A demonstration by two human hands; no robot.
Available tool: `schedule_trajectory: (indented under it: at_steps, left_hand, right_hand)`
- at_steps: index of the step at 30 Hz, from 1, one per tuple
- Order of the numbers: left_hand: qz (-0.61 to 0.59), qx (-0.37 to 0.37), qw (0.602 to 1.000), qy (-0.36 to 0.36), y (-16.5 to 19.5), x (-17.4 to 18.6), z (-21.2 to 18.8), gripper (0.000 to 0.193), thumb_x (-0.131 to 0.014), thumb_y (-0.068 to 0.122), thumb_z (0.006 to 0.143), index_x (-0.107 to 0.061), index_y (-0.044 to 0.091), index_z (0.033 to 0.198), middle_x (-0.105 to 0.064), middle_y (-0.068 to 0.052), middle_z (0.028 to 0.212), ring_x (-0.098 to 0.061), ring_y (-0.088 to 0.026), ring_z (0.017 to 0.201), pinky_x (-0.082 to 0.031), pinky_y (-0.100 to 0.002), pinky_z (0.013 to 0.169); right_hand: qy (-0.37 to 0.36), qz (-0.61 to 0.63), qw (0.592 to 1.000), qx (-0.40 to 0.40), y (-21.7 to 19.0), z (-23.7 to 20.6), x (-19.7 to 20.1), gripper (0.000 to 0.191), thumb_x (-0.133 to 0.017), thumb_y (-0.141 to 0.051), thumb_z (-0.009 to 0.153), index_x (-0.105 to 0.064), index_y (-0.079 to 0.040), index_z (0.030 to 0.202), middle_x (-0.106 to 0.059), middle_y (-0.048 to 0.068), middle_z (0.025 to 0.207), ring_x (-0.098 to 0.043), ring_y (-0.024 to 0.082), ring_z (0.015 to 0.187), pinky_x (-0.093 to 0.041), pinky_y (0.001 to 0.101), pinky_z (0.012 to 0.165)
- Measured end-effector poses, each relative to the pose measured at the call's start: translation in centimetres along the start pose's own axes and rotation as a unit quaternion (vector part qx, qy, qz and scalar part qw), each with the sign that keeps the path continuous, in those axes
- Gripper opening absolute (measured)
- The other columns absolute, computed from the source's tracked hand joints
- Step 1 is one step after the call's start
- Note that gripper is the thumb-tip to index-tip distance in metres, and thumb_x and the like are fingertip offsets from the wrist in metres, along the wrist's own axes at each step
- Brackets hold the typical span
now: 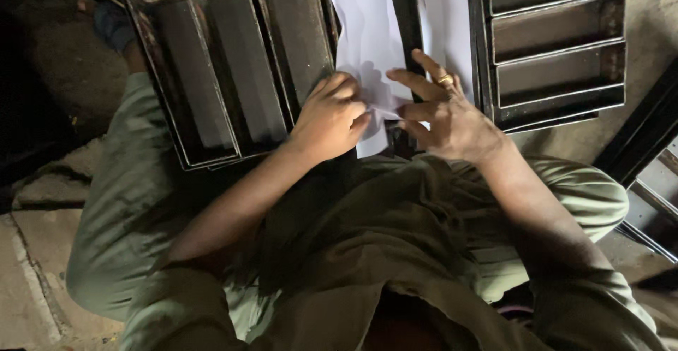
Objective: The person sits on the floor and repeatedly folds white paper sheets to line rectangular metal trays. They place each folded sheet into a tray compartment, smooth it, and continue the process with additional trays and paper.
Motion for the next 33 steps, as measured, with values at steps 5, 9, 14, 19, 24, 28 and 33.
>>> schedule_trajectory:
  at_steps: [5, 9, 14, 19, 24, 28, 33]
  left_hand:
    - [0.093, 0.045, 0.994, 0.027, -0.4, -1.8, 0.3, 0.013, -0.074, 0.014, 0.081, -0.072, 0.001, 0.081, -0.067, -0.01, 0.103, -0.058, -0.025, 0.115, -0.049, -0.043, 0.101]
    - [0.061, -0.008, 0.996, 0.069, 0.3, -1.1, -0.1, 0.015, -0.077, 0.016, 0.086, -0.073, 0.003, 0.084, -0.066, -0.011, 0.104, -0.056, -0.029, 0.119, -0.046, -0.046, 0.105]
    - [0.043, -0.056, 0.997, 0.038, 0.4, -0.8, -0.5, 0.012, -0.077, 0.015, 0.08, -0.073, 0.003, 0.078, -0.066, -0.014, 0.102, -0.054, -0.035, 0.124, -0.042, -0.051, 0.111]
    - [0.089, -0.03, 0.995, 0.019, -0.2, -1.8, 0.2, 0.009, -0.074, 0.011, 0.076, -0.075, 0.004, 0.082, -0.068, -0.011, 0.11, -0.053, -0.033, 0.133, -0.04, -0.049, 0.121]
    - [0.061, -0.028, 0.998, -0.009, 0.2, -2.2, -0.4, 0.018, -0.075, 0.021, 0.086, -0.075, 0.005, 0.077, -0.066, -0.012, 0.099, -0.052, -0.036, 0.127, -0.029, -0.061, 0.121]
    - [0.085, -0.04, 0.995, -0.019, 1.1, -2.1, -1.0, 0.023, -0.072, 0.028, 0.093, -0.075, 0.006, 0.087, -0.066, -0.01, 0.109, -0.05, -0.034, 0.131, -0.023, -0.068, 0.12]
    - [0.055, -0.045, 0.997, 0.037, 2.2, 0.6, -0.3, 0.036, -0.069, 0.038, 0.099, -0.071, 0.005, 0.113, -0.056, -0.019, 0.14, -0.043, -0.038, 0.137, -0.029, -0.067, 0.119]
  right_hand:
    - [-0.037, 0.012, 0.999, -0.031, -0.5, 0.2, -1.4, 0.02, -0.074, -0.015, 0.086, -0.08, -0.012, 0.105, -0.052, 0.01, 0.154, -0.025, 0.037, 0.157, -0.029, 0.0556, 0.128]
    - [-0.055, -0.102, 0.992, -0.056, -0.4, 0.3, -1.7, 0.022, -0.073, -0.019, 0.084, -0.081, -0.014, 0.104, -0.055, 0.011, 0.146, -0.027, 0.04, 0.15, -0.026, 0.0633, 0.119]
    - [-0.001, -0.152, 0.988, -0.013, -0.8, 0.4, -2.1, 0.024, -0.07, -0.019, 0.087, -0.082, -0.019, 0.108, -0.059, 0.004, 0.138, -0.028, 0.035, 0.155, -0.024, 0.0643, 0.124]
    - [-0.016, -0.067, 0.997, -0.025, -0.5, 0.3, -3.4, 0.017, -0.072, -0.032, 0.097, -0.08, -0.02, 0.106, -0.054, 0.007, 0.149, -0.021, 0.037, 0.159, -0.021, 0.0634, 0.129]
    - [-0.058, -0.185, 0.981, -0.026, -0.7, 0.1, -4.0, 0.04, -0.079, -0.056, 0.088, -0.079, -0.017, 0.095, -0.049, 0.013, 0.155, -0.012, 0.043, 0.153, -0.016, 0.0731, 0.118]
    - [-0.073, -0.1, 0.99, -0.073, 0.2, -0.1, -4.1, 0.045, -0.08, -0.052, 0.082, -0.079, -0.01, 0.097, -0.045, 0.013, 0.157, -0.006, 0.039, 0.155, -0.017, 0.0735, 0.119]
    - [0.067, -0.006, 0.995, -0.073, -0.7, -0.3, -0.6, 0.007, -0.073, -0.016, 0.1, -0.078, -0.013, 0.097, -0.06, 0.01, 0.152, -0.018, 0.036, 0.16, -0.023, 0.0669, 0.128]
Point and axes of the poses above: each hand's wrist, its own z-axis towards the middle knuckle, its own x-axis out of the back of the hand, y = z × x, the point moved 7 cm from there along z, towards the middle knuckle
